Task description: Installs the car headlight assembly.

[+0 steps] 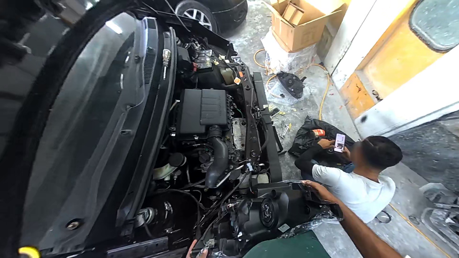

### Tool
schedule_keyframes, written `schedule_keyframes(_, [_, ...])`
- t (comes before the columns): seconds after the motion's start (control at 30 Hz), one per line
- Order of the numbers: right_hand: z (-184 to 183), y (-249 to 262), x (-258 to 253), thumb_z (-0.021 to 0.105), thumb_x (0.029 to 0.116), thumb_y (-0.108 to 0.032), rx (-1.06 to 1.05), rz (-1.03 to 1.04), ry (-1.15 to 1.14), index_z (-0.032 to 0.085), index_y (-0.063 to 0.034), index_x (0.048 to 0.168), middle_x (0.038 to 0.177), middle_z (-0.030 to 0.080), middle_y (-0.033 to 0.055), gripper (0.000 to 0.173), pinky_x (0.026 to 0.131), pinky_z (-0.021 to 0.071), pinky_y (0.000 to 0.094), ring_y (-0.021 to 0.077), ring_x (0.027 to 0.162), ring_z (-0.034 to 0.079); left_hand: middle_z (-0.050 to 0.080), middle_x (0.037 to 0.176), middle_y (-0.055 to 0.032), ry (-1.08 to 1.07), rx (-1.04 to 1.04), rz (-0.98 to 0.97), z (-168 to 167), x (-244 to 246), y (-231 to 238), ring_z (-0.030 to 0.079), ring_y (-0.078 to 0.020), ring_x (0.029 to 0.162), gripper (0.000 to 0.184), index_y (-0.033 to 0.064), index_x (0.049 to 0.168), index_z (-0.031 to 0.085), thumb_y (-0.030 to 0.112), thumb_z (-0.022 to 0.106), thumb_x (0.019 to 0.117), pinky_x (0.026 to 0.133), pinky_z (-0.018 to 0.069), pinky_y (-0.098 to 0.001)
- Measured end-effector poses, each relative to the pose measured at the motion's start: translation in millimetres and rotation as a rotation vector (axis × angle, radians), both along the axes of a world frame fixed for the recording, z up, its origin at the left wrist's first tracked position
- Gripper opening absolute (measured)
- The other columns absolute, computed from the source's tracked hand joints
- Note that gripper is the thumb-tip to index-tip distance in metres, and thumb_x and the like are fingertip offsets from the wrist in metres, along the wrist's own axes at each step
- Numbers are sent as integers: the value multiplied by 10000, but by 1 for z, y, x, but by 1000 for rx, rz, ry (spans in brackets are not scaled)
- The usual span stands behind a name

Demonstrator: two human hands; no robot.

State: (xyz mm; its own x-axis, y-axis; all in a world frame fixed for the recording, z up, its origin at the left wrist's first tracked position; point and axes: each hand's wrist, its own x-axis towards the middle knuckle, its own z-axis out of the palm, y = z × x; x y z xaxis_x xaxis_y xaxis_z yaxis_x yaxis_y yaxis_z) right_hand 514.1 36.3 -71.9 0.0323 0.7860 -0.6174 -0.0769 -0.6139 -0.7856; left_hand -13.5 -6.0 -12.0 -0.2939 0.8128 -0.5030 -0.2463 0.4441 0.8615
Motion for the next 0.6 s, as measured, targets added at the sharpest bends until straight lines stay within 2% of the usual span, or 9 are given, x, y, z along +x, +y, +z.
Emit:
schedule_keyframes(0.07, [27,8,-8,402,1097,-173,-63,7,-12,604,16,1315,1263,642,133,352,990,461,286,99,1125,582,480,1429,-129,31,-41,7,2,1,1,579,-153,1154,728,108,1583,231,117,572,940,927,548,-382])
schedule_keyframes(0.13, [5,1,0,417,1092,-208,-20,-6,23,620,-26,1305,1232,668,66,346,972,496,252,50,1102,612,495,1408,-137,47,-72,41,5,6,2,587,-154,1129,725,103,1578,243,109,568,931,911,551,-378])
schedule_keyframes(0.2, [-13,-4,5,427,1088,-228,11,-26,70,624,-39,1304,1223,677,36,349,965,504,247,33,1089,621,508,1382,-132,42,-87,67,12,12,2,603,-148,1101,718,102,1578,232,96,549,934,894,558,-363])
schedule_keyframes(0.33, [-7,-3,4,412,1088,-213,-8,-54,77,624,-35,1288,1193,680,31,342,941,511,235,27,1064,625,514,1395,-145,8,-79,100,13,16,2,610,-180,1111,720,111,1575,258,84,563,924,879,567,-383])
schedule_keyframes(0.4, [3,-1,3,404,1088,-201,-21,-32,42,624,-30,1286,1203,678,36,342,952,505,231,24,1079,619,534,1374,-138,2,-76,120,12,17,1,622,-177,1094,716,119,1571,276,80,569,919,859,576,-379])
schedule_keyframes(0.5, [30,9,-2,389,1098,-153,-78,60,-39,610,29,1294,1237,648,103,347,1004,444,252,54,1111,568,554,1345,-129,2,-75,127,13,19,1,638,-164,1063,713,119,1568,283,76,570,916,836,586,-361])
schedule_keyframes(0.6, [32,4,-8,385,1092,-129,18,14,-40,616,67,1250,1155,672,121,342,922,484,231,48,1033,604,556,1354,-137,-8,-81,132,15,19,1,642,-185,1067,713,122,1569,290,72,571,916,834,589,-375])
